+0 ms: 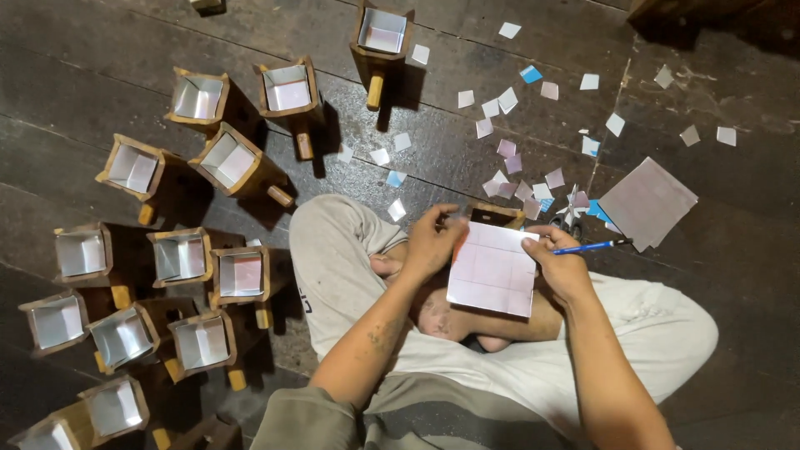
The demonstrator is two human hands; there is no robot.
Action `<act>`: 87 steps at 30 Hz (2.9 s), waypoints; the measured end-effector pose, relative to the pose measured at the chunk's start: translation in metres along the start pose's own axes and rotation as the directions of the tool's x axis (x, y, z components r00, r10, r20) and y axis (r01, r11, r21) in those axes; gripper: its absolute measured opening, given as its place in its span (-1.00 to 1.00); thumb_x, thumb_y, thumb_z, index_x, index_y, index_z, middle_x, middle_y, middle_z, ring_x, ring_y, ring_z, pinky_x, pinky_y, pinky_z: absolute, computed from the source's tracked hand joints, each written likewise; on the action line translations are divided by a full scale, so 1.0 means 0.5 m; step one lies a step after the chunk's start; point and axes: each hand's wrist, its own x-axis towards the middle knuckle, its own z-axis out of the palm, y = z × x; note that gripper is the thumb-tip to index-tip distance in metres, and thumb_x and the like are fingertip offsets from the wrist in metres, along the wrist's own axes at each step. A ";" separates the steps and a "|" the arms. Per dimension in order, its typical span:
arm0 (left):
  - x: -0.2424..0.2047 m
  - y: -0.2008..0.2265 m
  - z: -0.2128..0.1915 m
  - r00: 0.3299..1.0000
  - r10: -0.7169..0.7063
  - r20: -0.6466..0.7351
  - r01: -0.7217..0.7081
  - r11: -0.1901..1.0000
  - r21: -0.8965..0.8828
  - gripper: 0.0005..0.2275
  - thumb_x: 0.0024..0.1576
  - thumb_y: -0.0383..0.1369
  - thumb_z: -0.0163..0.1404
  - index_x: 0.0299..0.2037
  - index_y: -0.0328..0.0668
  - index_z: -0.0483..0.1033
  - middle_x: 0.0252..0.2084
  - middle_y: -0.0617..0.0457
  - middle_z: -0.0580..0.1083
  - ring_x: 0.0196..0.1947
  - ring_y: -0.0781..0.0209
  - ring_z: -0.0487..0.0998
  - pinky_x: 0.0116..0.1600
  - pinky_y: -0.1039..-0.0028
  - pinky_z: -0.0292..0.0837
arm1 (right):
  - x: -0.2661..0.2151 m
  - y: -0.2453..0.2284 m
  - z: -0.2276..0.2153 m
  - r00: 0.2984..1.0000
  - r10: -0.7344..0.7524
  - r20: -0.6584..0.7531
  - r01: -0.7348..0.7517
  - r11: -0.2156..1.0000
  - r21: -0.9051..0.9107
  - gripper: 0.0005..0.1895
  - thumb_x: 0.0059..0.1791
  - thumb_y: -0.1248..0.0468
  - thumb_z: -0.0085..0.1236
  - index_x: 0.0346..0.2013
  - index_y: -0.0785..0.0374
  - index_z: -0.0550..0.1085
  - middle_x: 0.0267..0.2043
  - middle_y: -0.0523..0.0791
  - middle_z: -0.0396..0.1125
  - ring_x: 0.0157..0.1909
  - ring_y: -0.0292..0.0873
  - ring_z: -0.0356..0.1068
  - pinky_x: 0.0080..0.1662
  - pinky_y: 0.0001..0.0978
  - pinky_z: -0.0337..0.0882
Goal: Marking a reflective sheet with a pen and cutting it to size using scissors for assembly into wooden lanterns.
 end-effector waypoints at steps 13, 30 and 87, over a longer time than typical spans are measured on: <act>0.004 -0.026 0.007 1.000 -0.002 0.009 0.001 0.993 0.119 -0.71 0.07 -0.38 0.15 0.02 -0.07 0.64 -0.22 -0.16 0.59 -0.29 0.07 0.61 -0.16 0.33 0.55 | 0.023 0.031 0.027 0.993 -0.014 -0.116 -0.014 0.971 -0.238 -0.69 -0.09 0.31 0.40 -0.06 0.18 0.59 -0.40 -0.14 0.47 -0.37 -0.33 0.38 -0.25 -0.46 0.41; 0.023 -0.011 -0.001 0.996 -0.061 0.063 0.052 0.990 0.132 -0.75 0.02 -0.35 0.19 -0.07 -0.03 0.67 -0.35 0.00 0.59 -0.35 0.21 0.60 -0.23 0.44 0.53 | 0.019 0.032 0.024 0.990 -0.008 -0.140 -0.038 0.945 -0.325 -0.73 -0.07 0.24 0.36 -0.08 0.13 0.61 -0.43 -0.17 0.46 -0.39 -0.31 0.36 -0.24 -0.44 0.39; 0.018 -0.013 0.017 1.000 0.029 -0.001 -0.029 0.993 0.115 -0.77 -0.03 -0.37 0.15 -0.16 -0.12 0.65 -0.45 -0.08 0.58 -0.44 0.10 0.58 -0.33 0.37 0.48 | 0.039 -0.049 0.132 0.889 -0.429 0.158 0.457 0.826 -0.330 -0.83 -0.17 0.40 0.41 -0.47 0.28 0.50 -0.28 -0.03 0.54 -0.09 -0.10 0.54 -0.01 -0.26 0.46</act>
